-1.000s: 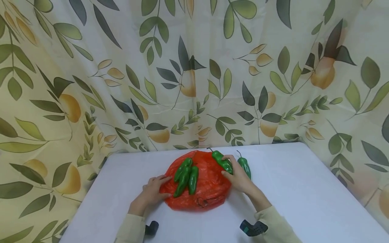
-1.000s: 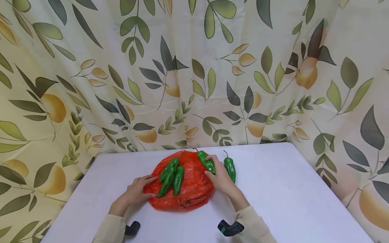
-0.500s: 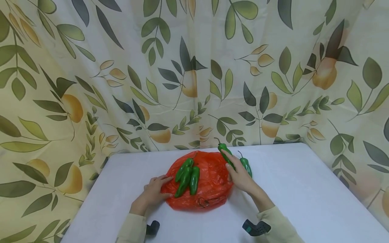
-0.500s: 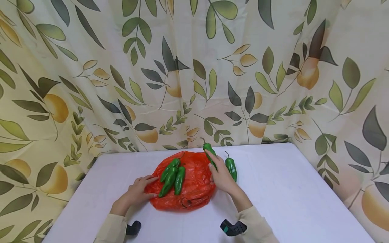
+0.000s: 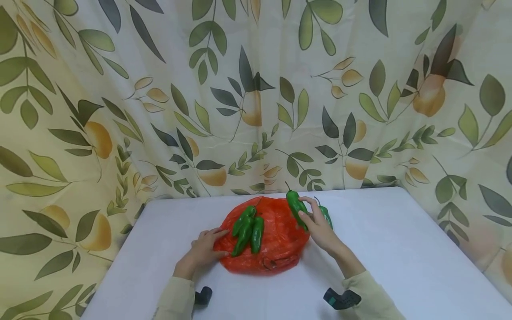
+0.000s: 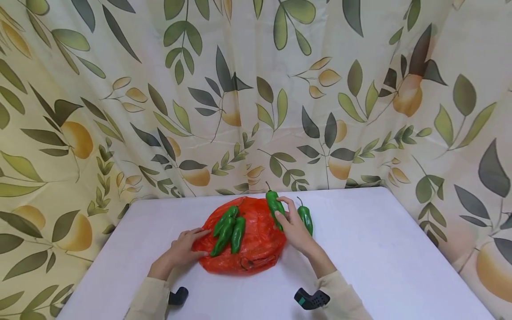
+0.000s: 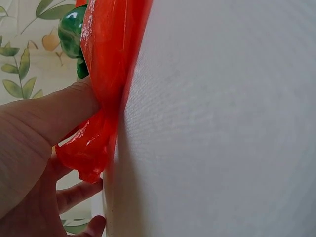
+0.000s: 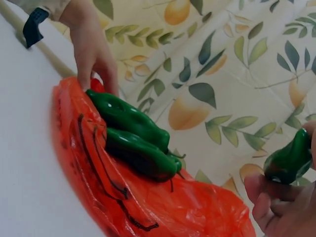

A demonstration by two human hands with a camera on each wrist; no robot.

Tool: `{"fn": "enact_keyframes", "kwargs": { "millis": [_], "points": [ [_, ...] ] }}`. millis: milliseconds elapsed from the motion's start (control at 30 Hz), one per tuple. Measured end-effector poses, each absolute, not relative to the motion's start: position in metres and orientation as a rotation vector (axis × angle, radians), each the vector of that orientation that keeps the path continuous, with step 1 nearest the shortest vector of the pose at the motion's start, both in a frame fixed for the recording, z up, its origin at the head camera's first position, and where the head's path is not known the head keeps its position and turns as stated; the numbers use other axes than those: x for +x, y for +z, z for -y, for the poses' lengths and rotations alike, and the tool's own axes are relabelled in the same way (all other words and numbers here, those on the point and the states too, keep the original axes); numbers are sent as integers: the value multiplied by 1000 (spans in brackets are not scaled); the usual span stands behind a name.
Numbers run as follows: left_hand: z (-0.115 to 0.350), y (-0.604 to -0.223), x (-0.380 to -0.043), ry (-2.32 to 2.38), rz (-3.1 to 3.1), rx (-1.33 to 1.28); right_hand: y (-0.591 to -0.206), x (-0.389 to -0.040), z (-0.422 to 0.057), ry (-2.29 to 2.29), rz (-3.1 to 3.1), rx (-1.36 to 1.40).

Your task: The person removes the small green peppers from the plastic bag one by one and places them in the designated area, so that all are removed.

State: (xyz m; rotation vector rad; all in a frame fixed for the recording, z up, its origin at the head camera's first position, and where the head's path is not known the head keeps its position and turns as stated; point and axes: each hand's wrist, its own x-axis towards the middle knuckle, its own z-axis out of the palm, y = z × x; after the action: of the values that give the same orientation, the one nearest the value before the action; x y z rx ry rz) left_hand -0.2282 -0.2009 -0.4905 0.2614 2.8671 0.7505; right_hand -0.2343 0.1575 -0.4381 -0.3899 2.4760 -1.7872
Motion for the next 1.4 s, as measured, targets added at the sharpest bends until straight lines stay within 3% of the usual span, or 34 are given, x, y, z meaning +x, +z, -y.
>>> {"fn": "enact_keyframes", "kwargs": {
  "millis": [433, 1400],
  "points": [
    [198, -487, -233, 742, -2867, 235, -442, -225, -190, -1712, -2290, -564],
    [197, -489, -229, 722, -2871, 232, -413, -221, -254, -1573, -2680, -486]
  ]
}}
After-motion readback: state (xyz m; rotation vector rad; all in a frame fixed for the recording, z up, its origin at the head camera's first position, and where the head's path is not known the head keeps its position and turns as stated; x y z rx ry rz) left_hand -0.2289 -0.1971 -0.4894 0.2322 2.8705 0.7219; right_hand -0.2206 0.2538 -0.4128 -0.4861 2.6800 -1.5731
